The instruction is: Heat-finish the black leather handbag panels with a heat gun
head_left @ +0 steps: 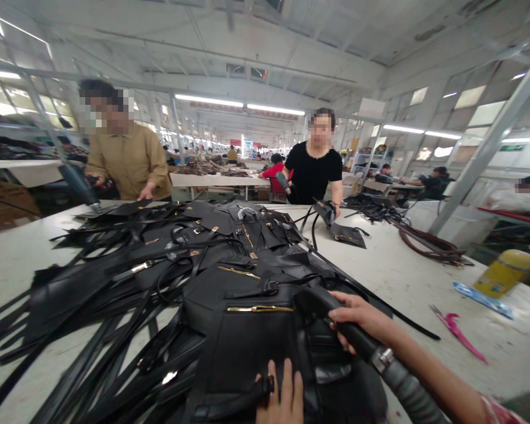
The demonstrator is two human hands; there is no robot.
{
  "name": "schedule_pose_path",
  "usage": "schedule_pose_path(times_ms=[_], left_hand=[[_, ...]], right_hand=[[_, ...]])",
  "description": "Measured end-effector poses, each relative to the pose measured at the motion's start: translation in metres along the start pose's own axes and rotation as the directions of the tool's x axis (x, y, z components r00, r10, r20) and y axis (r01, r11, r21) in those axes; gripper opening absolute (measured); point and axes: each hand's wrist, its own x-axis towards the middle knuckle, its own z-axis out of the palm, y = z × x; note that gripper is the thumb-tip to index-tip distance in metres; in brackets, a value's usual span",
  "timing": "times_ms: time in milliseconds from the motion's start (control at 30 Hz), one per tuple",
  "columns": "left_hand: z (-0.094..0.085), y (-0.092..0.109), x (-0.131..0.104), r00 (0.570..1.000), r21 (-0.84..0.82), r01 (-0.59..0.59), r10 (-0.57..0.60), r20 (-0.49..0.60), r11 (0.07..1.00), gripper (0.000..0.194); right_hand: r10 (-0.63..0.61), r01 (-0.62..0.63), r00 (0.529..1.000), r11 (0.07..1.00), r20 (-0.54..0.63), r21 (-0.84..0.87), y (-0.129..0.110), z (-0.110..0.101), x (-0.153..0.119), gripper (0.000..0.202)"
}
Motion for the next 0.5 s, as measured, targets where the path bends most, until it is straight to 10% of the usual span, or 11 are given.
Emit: schedule_pose_path(times_ms=[233,500], left_hand=[[0.007,0.026,-0.005,0.972,-0.033,0.115,-0.120,-0.201,0.993,0.019],[0.026,0.040,-0.014,0.900,-0.170,0.129,-0.187,-0.393,0.977,0.006]], right_hand=[[-0.127,0.121,0.988,0.990,-0.091,-0.067,-0.009,0.024,0.035,0.074],[0.123,-0.066,0.928,0.983,0.353,-0.170,-0.035,0.104,0.068,0.070]])
